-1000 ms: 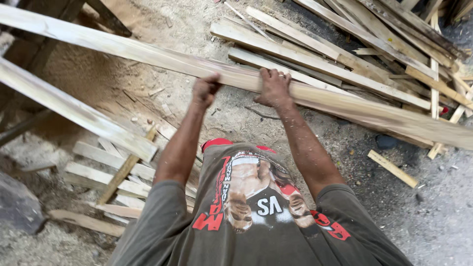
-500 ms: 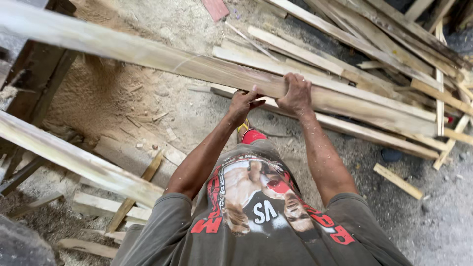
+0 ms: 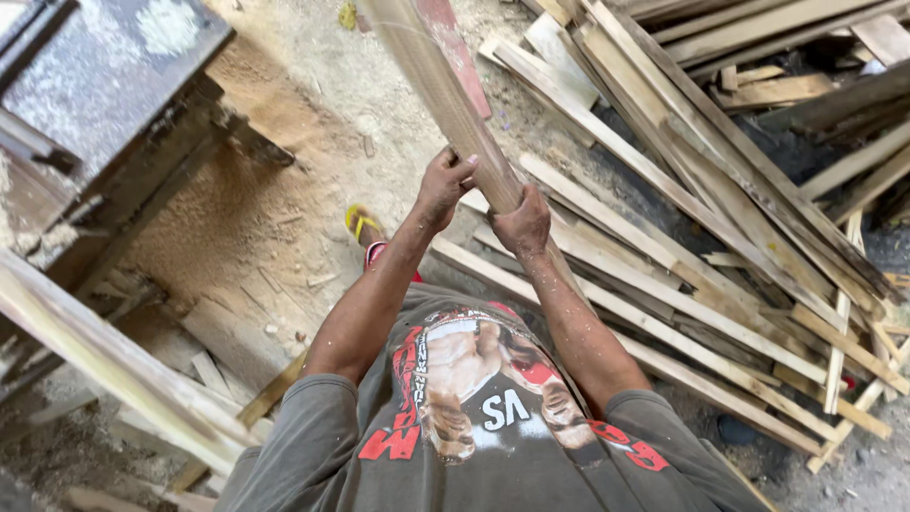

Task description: The person sits on a low stool in a sawdust-covered workshop and sorts long thin wooden strips, picking them up one at a time, aligning and comparing them, and placing them into piles among scattered strips on the floor.

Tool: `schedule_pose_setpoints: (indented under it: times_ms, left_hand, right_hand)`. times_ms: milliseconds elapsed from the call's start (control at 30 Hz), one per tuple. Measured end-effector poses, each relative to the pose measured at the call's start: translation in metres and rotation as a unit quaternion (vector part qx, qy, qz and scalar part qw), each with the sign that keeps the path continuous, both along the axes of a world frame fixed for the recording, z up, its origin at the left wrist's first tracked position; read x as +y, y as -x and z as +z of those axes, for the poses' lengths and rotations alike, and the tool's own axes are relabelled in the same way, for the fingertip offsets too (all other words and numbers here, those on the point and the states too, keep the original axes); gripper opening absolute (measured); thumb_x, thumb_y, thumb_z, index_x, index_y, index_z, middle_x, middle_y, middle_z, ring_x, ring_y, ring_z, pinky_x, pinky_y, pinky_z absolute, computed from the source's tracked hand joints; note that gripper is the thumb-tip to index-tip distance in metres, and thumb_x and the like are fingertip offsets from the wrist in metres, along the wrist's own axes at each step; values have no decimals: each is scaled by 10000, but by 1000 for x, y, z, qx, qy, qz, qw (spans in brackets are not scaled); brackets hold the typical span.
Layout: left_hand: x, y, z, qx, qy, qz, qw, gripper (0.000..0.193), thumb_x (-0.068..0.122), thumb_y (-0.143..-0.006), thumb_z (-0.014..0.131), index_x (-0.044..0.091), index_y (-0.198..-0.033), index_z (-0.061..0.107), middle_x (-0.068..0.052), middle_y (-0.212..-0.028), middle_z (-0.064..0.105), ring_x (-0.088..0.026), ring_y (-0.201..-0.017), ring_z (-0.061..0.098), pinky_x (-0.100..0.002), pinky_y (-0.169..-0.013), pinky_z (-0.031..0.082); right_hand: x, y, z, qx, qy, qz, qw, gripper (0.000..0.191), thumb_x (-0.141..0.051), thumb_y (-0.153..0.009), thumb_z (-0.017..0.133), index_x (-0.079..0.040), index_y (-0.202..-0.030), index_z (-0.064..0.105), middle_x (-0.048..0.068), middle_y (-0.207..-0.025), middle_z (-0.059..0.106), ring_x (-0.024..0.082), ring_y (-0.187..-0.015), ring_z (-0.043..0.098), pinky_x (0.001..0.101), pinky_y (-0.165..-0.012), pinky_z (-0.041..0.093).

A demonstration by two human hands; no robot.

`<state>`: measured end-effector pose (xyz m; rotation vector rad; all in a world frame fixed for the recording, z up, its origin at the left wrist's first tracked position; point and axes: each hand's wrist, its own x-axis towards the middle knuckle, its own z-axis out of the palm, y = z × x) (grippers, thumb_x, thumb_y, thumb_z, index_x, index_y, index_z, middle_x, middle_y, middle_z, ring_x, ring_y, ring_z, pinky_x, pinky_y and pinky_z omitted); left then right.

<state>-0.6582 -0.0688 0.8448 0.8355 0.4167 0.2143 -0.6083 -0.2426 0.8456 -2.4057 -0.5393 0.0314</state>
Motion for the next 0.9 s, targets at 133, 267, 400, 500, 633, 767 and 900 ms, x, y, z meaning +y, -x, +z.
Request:
schedule_pose_setpoints:
  times_ms: [133, 267, 400, 500, 633, 767, 900]
  left_hand:
    - [99, -46, -14, 125, -169, -95, 973, 401, 193, -984, 676, 46, -1322, 521, -96, -1141, 683, -201, -938, 662, -349, -810, 564]
    - [191, -89, -22, 196, -49, -198, 959, 351, 238, -984, 631, 75, -1286, 554, -94, -1110, 687, -209, -885, 672, -344, -720, 516]
    - [280, -139, -22, 192, 2, -174, 966, 313, 175, -978, 632, 56, -1244, 518, -119, -1135, 676, -243, -933, 716, -392, -821, 599]
    - [325, -158, -20, 179, -10, -166, 970, 313, 149, -978, 637, 40, -1251, 530, -133, -1139, 672, -257, -955, 697, -422, -870, 592]
    - [391, -205, -3, 110, -18, -129, 985, 338, 156, -973, 615, 30, -1271, 520, -122, -1164, 669, -257, -1023, 702, -447, -921, 596]
    - [478, -271, 14, 75, -43, -84, 993, 373, 183, -984, 635, -1, -1288, 520, -128, -1170, 657, -243, -1040, 690, -436, -929, 592]
    - [560, -346, 11, 91, -184, 0, 979, 545, 189, -942, 696, -26, -1380, 453, -177, -1212, 664, -255, -1086, 682, -414, -941, 584]
  right_hand:
    - [94, -39, -11, 83, 55, -60, 993, 551, -279, -677, 864, -10, -1078, 598, 215, -994, 691, 390, -939, 688, 480, -832, 538]
    - [199, -66, 3, 130, 86, -99, 983, 556, -273, -617, 870, -25, -1056, 635, 204, -1018, 718, 373, -978, 699, 463, -849, 546]
    - [298, -104, 24, 153, 84, -122, 977, 584, -305, -611, 881, -41, -1074, 646, 194, -1032, 723, 362, -988, 706, 459, -864, 550]
    - [347, -123, 27, 139, 75, -140, 977, 605, -317, -596, 892, -49, -1082, 652, 185, -1015, 719, 368, -973, 701, 470, -855, 544]
    - [420, -171, 23, 64, 49, -138, 987, 626, -367, -648, 911, -24, -1083, 620, 209, -1036, 695, 403, -992, 688, 489, -871, 541]
    - [500, -242, 16, -6, 22, -11, 1000, 747, -309, -686, 904, 47, -1188, 481, 280, -1090, 613, 472, -1002, 646, 532, -830, 525]
    - [587, -327, -14, 81, 45, 53, 994, 803, -282, -719, 862, 78, -1240, 367, 311, -1100, 591, 494, -1004, 639, 551, -836, 535]
